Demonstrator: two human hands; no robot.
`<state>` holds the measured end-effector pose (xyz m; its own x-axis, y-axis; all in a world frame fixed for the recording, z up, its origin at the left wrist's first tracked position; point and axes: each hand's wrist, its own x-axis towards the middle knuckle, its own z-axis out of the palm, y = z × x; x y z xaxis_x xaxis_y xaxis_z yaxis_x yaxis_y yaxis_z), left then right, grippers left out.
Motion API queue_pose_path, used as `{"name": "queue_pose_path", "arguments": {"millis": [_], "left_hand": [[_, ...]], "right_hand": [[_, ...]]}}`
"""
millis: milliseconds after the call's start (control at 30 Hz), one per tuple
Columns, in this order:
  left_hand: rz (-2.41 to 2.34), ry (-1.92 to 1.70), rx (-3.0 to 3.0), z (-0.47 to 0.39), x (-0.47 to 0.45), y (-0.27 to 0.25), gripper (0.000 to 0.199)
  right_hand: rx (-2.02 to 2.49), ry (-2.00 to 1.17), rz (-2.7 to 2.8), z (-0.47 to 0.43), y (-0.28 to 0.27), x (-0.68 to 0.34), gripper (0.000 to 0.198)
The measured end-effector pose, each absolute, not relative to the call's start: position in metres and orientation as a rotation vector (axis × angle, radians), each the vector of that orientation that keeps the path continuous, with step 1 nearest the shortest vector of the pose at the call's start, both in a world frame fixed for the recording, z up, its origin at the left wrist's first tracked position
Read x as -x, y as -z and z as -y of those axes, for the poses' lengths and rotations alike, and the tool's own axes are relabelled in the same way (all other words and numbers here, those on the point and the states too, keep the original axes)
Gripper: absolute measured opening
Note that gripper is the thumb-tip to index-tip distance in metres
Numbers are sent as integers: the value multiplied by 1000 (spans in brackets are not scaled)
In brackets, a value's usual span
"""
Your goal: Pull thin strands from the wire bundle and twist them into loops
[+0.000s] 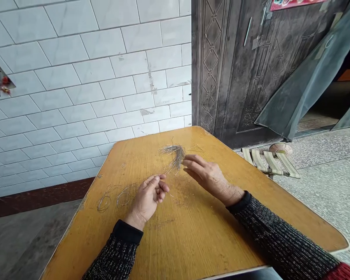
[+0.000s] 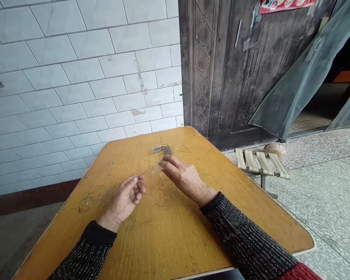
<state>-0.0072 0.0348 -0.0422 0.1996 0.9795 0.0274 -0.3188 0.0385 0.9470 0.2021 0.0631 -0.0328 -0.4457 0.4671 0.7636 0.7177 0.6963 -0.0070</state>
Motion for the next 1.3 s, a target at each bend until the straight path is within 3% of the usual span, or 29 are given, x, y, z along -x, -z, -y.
{"name": "queue_pose_path", "arguments": {"millis": [167, 333, 500, 900, 1300], "left_hand": [[-665, -1444, -635, -40, 10, 41, 2], [-544, -1463, -602, -36, 5, 40, 3], [-520, -1394, -711, -30, -3, 45, 8], [-574, -1276, -689, -27, -15, 57, 13], [-598, -1380, -775, -27, -13, 50, 19]], "right_hand": [[1049, 3, 1666, -77, 43, -202, 31], [929, -668, 1882, -74, 57, -181, 18], [744, -1267, 1441, -60, 56, -159, 28], [438, -1746, 1011, -50, 44, -160, 24], [422, -1762, 1042, -50, 43, -160, 27]]}}
